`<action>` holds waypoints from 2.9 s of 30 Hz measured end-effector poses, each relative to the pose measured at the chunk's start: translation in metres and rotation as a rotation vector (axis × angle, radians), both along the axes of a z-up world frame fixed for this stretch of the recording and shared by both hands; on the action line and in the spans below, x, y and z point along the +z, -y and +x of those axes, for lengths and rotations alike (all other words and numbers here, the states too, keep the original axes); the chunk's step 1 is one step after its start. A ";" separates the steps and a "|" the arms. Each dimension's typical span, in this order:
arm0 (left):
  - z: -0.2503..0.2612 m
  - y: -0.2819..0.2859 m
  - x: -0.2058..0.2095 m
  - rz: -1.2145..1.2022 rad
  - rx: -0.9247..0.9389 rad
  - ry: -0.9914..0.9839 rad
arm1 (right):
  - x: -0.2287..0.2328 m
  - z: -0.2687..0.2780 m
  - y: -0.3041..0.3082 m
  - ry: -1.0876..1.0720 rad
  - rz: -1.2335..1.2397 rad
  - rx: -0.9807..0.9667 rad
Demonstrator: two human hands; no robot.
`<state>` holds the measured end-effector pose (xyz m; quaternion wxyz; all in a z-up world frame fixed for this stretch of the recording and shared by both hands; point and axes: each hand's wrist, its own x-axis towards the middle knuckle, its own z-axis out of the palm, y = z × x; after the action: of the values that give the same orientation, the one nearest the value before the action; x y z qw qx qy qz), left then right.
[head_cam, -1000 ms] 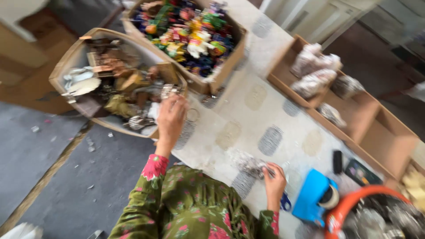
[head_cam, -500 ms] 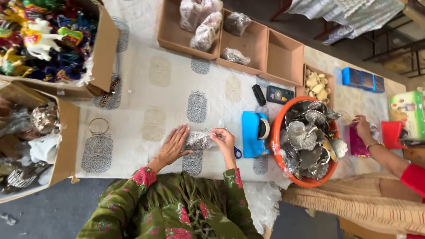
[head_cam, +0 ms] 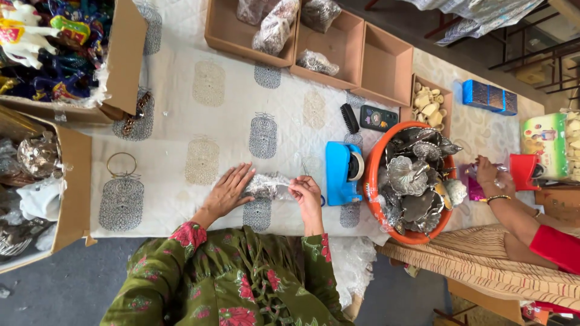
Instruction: Wrapping small decorative figurines in bubble wrap and organizing them into cardboard boxes for storage or shipping.
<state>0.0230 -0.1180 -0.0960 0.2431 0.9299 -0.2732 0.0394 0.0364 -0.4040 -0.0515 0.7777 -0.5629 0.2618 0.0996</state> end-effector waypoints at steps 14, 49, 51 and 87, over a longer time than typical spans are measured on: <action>0.002 0.005 -0.004 -0.015 0.028 -0.084 | 0.015 -0.005 -0.017 -0.121 -0.180 0.056; 0.000 0.004 0.002 -0.123 0.040 -0.058 | 0.081 -0.003 -0.073 0.806 -1.513 0.716; 0.000 0.004 0.002 -0.127 0.036 -0.048 | 0.088 0.001 -0.078 0.774 -1.491 0.950; 0.015 -0.025 0.007 0.015 0.254 -0.168 | 0.030 0.017 -0.047 1.118 -1.571 0.820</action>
<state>0.0376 -0.0935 -0.0887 0.2514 0.9587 -0.1326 -0.0103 0.0537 -0.3573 -0.0214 0.1101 -0.9211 -0.3548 -0.1169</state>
